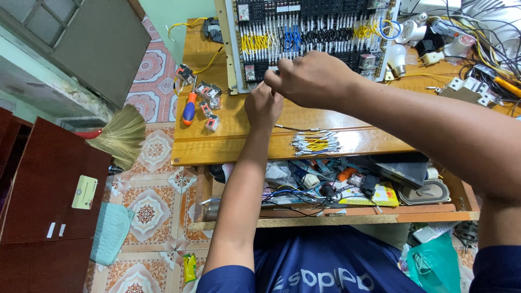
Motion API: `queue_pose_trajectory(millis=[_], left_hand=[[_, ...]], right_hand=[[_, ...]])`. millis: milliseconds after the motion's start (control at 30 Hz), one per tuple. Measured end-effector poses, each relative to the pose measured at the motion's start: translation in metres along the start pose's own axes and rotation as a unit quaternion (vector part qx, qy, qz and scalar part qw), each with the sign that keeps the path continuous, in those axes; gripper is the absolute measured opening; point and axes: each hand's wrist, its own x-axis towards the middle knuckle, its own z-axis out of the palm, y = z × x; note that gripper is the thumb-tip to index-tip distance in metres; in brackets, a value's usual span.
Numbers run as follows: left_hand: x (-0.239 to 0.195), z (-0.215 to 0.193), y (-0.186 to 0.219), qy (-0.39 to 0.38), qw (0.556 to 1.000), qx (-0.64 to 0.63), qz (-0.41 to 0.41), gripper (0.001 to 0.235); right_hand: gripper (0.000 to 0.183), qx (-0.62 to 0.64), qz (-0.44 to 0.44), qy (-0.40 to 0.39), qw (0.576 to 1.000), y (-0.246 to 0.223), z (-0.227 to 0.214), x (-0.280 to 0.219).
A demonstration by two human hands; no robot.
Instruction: The person uses a screwdriver to connect yellow wires to terminals on an electrical panel. They repeatedly insert wire ends into terminal slots and tighten the screws to secure the connections.
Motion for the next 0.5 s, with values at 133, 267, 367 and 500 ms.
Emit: queue_pose_trajectory(millis=[133,267,367,500], left_hand=[[-0.004,-0.002,0.001,0.052,0.996,-0.017,0.066,0.005],[-0.002,-0.004,0.004,-0.001,1.0,-0.007,-0.009,0.025],[-0.003,-0.003,0.004,0.01,1.0,-0.023,0.001,0.023],[0.002,0.002,-0.001,-0.011,1.0,0.012,-0.002,0.024]], right_hand=[[0.032,0.041,0.038,-0.029,0.998,0.0,-0.015,0.003],[0.014,0.024,0.003,-0.02,1.0,-0.001,-0.004,0.002],[0.015,0.034,0.016,-0.01,0.999,-0.002,-0.008,0.003],[0.013,-0.003,-0.009,-0.022,1.0,-0.002,-0.008,0.003]])
